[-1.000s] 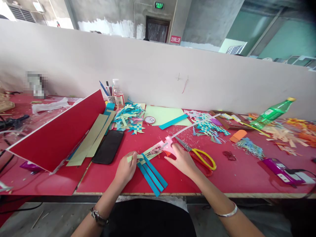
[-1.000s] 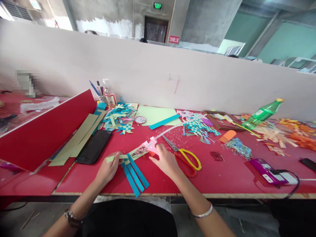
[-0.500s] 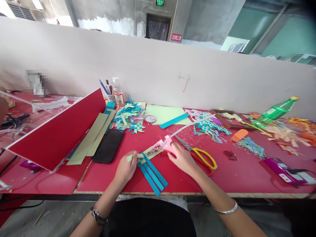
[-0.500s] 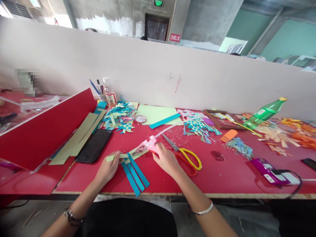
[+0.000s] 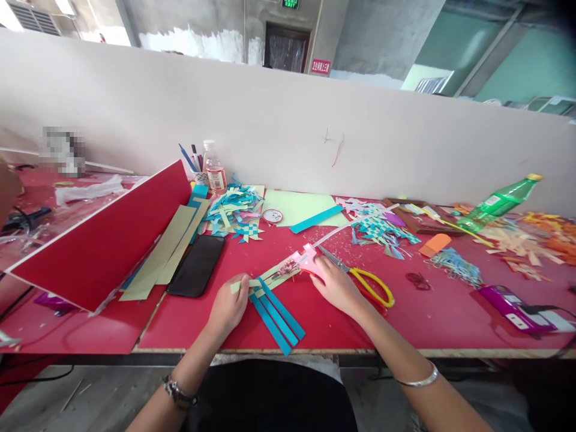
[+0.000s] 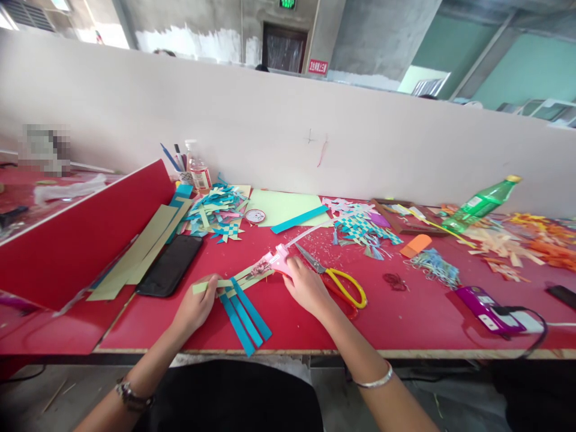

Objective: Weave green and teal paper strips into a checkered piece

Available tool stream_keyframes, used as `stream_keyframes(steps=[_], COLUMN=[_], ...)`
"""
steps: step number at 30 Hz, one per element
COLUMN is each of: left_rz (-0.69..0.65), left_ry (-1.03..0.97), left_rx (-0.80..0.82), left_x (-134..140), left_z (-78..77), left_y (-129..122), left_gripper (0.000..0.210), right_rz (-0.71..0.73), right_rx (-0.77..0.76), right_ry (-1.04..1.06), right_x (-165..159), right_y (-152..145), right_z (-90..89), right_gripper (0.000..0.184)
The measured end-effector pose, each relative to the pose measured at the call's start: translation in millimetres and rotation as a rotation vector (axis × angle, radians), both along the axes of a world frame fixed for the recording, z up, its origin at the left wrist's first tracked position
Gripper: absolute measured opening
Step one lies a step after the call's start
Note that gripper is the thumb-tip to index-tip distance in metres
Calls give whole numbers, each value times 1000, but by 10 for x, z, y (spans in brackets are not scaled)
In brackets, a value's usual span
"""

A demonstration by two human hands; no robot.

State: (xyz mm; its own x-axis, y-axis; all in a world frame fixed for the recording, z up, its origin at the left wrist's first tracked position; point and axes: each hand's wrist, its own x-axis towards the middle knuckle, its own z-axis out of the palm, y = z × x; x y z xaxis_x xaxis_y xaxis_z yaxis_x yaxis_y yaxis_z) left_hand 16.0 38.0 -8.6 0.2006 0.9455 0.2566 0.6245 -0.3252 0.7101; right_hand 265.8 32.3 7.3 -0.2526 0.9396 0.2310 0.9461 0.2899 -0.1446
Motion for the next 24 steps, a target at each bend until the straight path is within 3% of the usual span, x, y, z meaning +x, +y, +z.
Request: stream_keyframes(steps=[24], left_rz=[-1], left_ry=[27], left_rx=[-4], left_x=[3], left_z=[36], left_y=[-6], left_gripper=[39], right_rz=[-128], right_rx=[12], right_ry=[-39], right_x=[252], right_y=[27], right_z=[39], right_gripper=[31])
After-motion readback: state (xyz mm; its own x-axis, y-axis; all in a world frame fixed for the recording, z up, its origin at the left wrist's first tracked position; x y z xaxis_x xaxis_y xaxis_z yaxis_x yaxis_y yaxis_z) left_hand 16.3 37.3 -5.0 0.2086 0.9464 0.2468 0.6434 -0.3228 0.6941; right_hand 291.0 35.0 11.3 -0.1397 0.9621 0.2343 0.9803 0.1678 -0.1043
